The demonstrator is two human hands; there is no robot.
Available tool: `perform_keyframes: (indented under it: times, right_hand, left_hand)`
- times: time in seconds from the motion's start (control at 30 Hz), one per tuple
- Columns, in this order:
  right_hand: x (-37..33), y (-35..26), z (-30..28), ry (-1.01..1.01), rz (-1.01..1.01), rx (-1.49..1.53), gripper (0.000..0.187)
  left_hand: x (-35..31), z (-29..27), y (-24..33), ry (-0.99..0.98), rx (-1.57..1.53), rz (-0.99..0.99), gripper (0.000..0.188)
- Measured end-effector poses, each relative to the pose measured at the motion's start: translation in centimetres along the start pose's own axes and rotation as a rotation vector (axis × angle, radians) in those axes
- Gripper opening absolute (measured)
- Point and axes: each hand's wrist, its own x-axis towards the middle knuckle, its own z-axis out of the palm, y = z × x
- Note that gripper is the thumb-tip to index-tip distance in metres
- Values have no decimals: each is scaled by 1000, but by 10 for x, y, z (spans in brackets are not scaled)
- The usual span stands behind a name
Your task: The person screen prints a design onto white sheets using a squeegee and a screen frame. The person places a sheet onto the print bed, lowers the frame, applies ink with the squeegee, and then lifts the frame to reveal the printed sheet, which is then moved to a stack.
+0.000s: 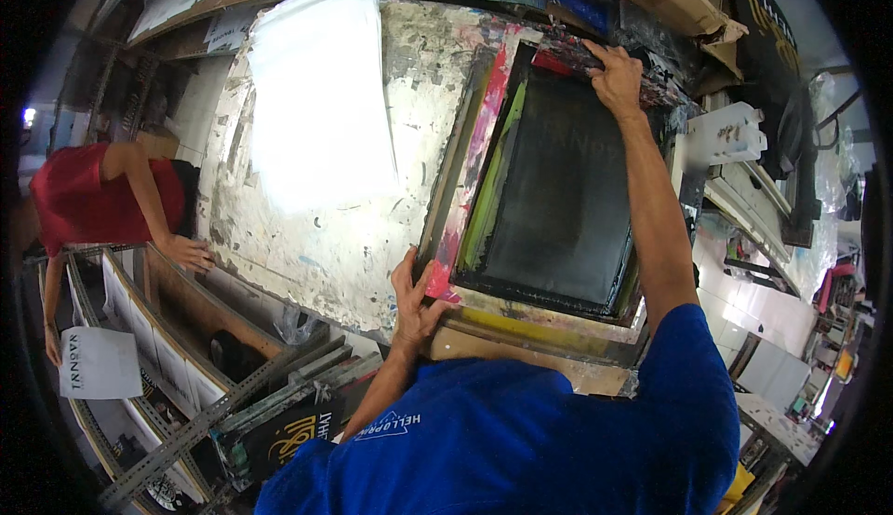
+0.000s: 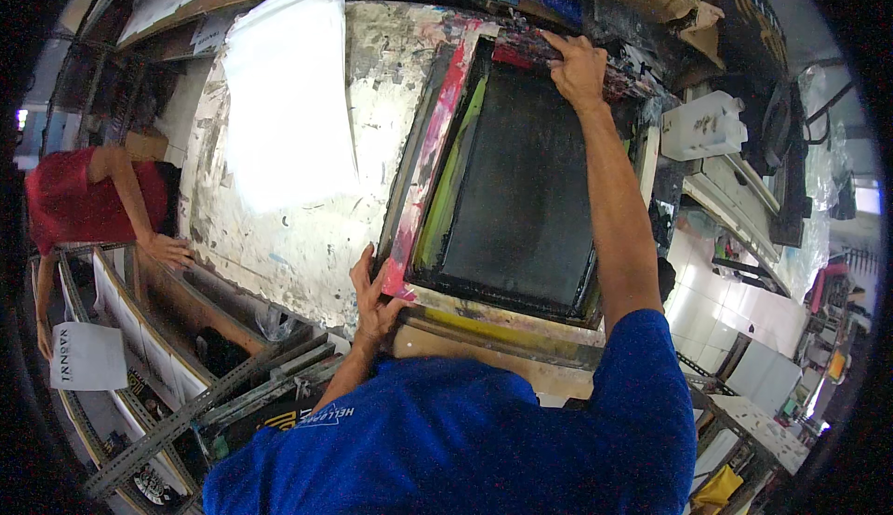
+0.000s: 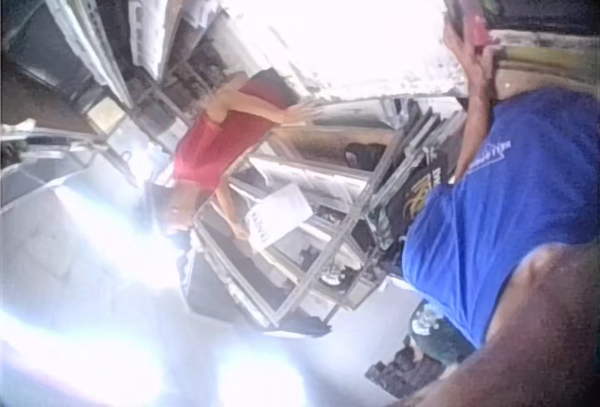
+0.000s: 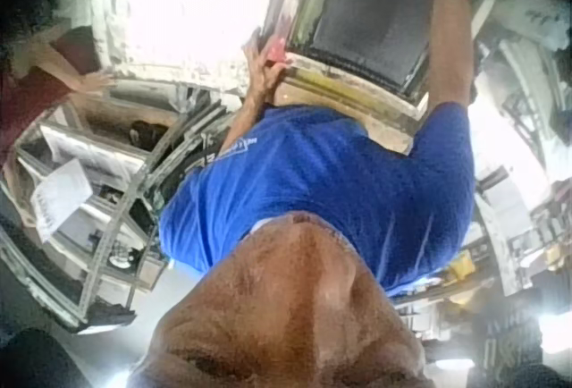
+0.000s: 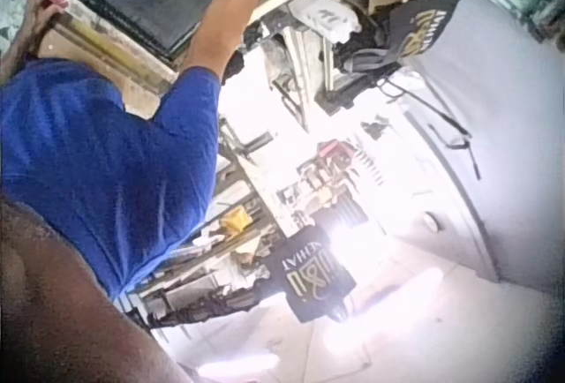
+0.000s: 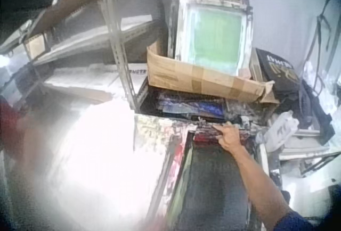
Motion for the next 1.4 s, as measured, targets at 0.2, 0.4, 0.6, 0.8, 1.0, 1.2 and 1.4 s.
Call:
perform_keyframes:
  times: [0.2,0.4,0.6,0.8,1.0,1.2,1.4]
  right_hand:
    - [6,-7,-22,-142,79,243,62]
    - [-30,-9,-60,-43,297,525,68]
    - [-135,-108,-138,-179,407,742,68]
    - [-194,-212,-244,-281,210,277,67]
    - [-173,-231,-295,43,-119,6,68]
    - [-94,-192,-324,250,-269,33,54]
    - [-29,-192,-363,-46,-79,148,44]
  left_hand:
    - [1,-3,6,12,6,16,76]
    - [-3,2,5,-5,-72,-62,75]
    - [-5,5,15,160,-224,-52,76]
    - [40,-21,67,323,-246,122,69]
    - [103,-45,133,490,-340,73,73]
    - [194,-26,162,675,-908,385,66]
    - [259,43,89,318,-446,34,41]
